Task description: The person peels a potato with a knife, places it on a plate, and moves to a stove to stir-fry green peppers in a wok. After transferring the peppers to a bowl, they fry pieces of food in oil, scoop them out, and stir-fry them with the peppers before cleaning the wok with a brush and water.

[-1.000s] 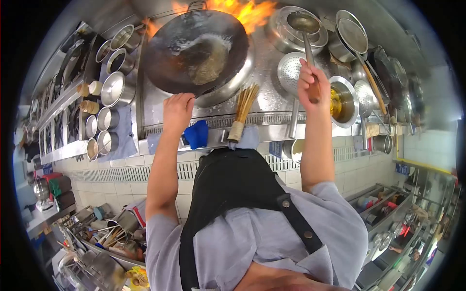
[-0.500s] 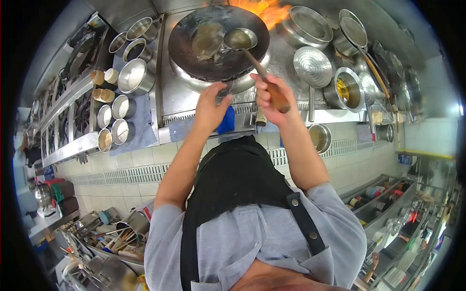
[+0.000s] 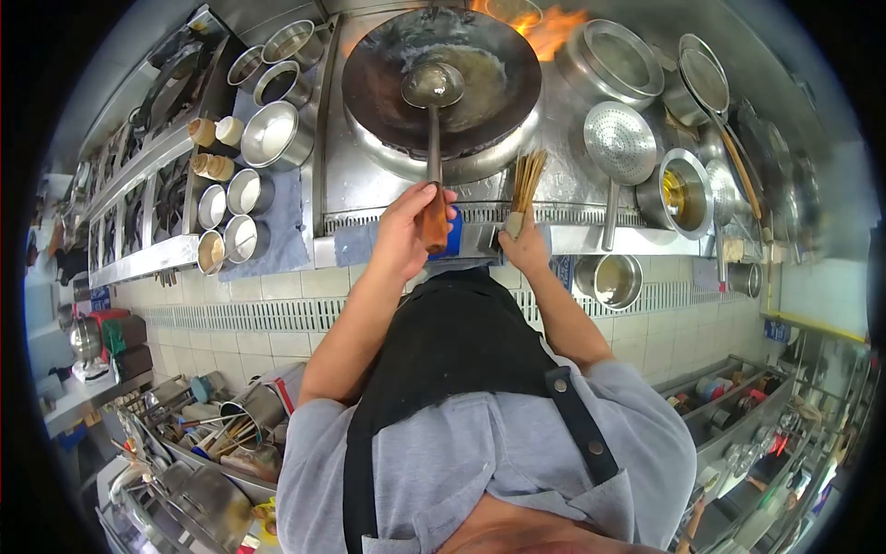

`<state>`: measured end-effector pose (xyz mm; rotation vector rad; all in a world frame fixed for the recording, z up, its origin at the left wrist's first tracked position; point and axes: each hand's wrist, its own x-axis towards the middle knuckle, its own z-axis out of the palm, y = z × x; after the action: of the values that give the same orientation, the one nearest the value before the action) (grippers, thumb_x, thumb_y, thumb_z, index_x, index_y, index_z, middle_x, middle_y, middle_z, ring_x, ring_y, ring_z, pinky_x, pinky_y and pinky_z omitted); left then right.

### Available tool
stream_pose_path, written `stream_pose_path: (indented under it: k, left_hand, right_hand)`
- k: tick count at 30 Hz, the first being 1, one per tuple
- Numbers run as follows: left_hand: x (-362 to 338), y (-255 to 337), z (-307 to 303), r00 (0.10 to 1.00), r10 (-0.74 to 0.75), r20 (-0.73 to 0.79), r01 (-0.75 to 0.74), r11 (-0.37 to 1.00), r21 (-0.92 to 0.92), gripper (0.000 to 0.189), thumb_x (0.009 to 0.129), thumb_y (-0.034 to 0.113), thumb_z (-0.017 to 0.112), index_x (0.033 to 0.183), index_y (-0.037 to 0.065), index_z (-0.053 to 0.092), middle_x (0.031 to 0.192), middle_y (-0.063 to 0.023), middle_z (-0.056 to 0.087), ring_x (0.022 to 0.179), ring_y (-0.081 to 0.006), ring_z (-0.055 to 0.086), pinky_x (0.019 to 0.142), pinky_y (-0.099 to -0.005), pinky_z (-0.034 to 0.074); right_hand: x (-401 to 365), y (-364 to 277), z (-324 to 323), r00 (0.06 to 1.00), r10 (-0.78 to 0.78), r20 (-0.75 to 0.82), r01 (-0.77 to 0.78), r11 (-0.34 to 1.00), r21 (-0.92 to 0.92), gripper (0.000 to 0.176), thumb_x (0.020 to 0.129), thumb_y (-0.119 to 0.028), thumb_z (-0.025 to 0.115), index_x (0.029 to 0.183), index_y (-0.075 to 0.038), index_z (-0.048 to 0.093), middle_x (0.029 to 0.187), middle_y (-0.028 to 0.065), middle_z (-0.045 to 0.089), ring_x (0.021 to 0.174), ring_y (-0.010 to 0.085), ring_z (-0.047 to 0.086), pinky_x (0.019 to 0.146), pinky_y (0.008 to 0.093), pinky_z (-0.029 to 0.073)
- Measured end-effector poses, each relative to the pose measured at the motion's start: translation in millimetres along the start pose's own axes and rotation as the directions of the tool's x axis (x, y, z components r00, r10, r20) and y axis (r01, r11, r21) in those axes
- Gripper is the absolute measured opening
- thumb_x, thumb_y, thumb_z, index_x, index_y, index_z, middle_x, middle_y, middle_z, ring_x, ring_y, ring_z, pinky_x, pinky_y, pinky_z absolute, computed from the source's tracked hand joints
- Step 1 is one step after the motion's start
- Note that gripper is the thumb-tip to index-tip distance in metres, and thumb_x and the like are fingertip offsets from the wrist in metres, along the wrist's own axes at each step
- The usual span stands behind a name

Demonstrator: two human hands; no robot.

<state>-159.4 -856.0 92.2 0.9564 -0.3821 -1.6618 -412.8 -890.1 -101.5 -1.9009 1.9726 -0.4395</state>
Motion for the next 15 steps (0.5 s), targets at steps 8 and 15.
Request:
stream_pose_path:
  k: [8, 15]
  left_hand:
    - [-2, 25, -7, 0.992, 0.081, -0.100, -0.100, 0.972, -0.210, 0.024, 0.099, 0.028, 0.064, 0.109, 0.006, 0.065, 0.101, -0.0068, 0.069, 0.073, -0.0126, 0.060, 0.058, -0.0246, 0.047]
    - [1, 20, 20, 0.984, 0.109, -0.141, -0.140, 0.963, -0.232, 0.027, 0.100, 0.027, 0.061, 0.111, 0.003, 0.064, 0.101, -0.0091, 0.068, 0.070, -0.0123, 0.057, 0.052, -0.0240, 0.041]
  right_hand:
    - [42, -24, -202, 0.975, -0.132, 0.176, -0.099, 0.453, 0.886, 0.078, 0.090, -0.003, 0.062, 0.161, -0.012, 0.030, 0.109, 0.0121, 0.064, 0.076, 0.0190, 0.064, 0.058, 0.0306, 0.058]
    - [195, -121, -119, 0.752, -0.644, 0.144, 0.647, 0.762, 0.031, 0.060, 0.092, -0.028, 0.067, 0.149, -0.026, 0.051, 0.108, 0.0168, 0.067, 0.095, 0.0363, 0.068, 0.086, 0.0439, 0.056]
